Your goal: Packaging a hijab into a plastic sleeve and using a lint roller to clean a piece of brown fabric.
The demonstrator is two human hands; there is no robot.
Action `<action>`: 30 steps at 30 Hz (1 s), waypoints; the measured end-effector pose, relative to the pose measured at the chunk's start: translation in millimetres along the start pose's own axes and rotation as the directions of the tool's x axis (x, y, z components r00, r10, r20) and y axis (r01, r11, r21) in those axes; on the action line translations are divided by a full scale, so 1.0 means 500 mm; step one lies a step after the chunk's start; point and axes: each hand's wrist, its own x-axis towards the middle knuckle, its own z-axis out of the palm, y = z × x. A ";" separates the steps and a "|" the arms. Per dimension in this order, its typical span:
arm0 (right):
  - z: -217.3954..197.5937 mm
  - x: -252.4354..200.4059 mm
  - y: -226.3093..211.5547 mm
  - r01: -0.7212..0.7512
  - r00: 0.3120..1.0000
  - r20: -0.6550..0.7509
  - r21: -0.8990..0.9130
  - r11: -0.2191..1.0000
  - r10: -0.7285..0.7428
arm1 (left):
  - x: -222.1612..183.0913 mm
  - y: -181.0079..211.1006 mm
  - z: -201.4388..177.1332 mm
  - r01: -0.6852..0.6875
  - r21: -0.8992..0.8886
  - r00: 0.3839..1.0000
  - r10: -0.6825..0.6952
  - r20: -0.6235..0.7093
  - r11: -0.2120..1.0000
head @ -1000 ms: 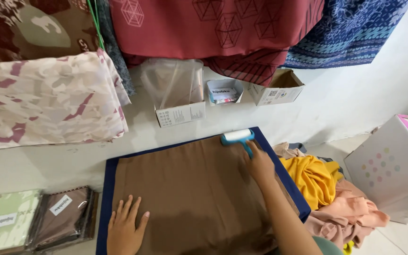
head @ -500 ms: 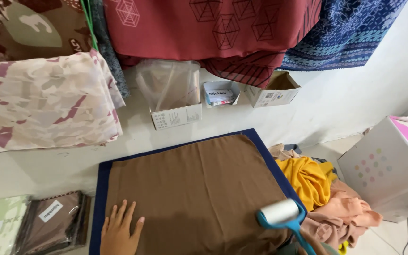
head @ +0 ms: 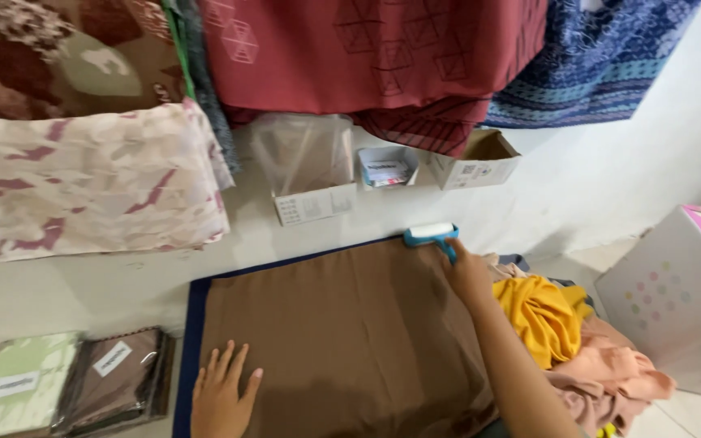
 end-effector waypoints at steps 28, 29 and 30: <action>0.083 -0.399 -0.451 0.548 0.189 0.361 0.733 0.403 -0.913 | -0.093 -0.044 -0.166 -0.174 -0.729 0.946 -0.093 -0.310 0.662; 0.077 -0.387 -0.440 0.546 0.190 0.358 0.736 0.401 -0.914 | -0.095 -0.042 -0.171 -0.174 -0.726 0.947 -0.090 -0.310 0.665; 0.069 -0.376 -0.421 0.514 0.215 0.390 0.735 0.443 -0.895 | -0.100 -0.036 -0.173 -0.107 -0.670 0.980 -0.035 -0.195 0.734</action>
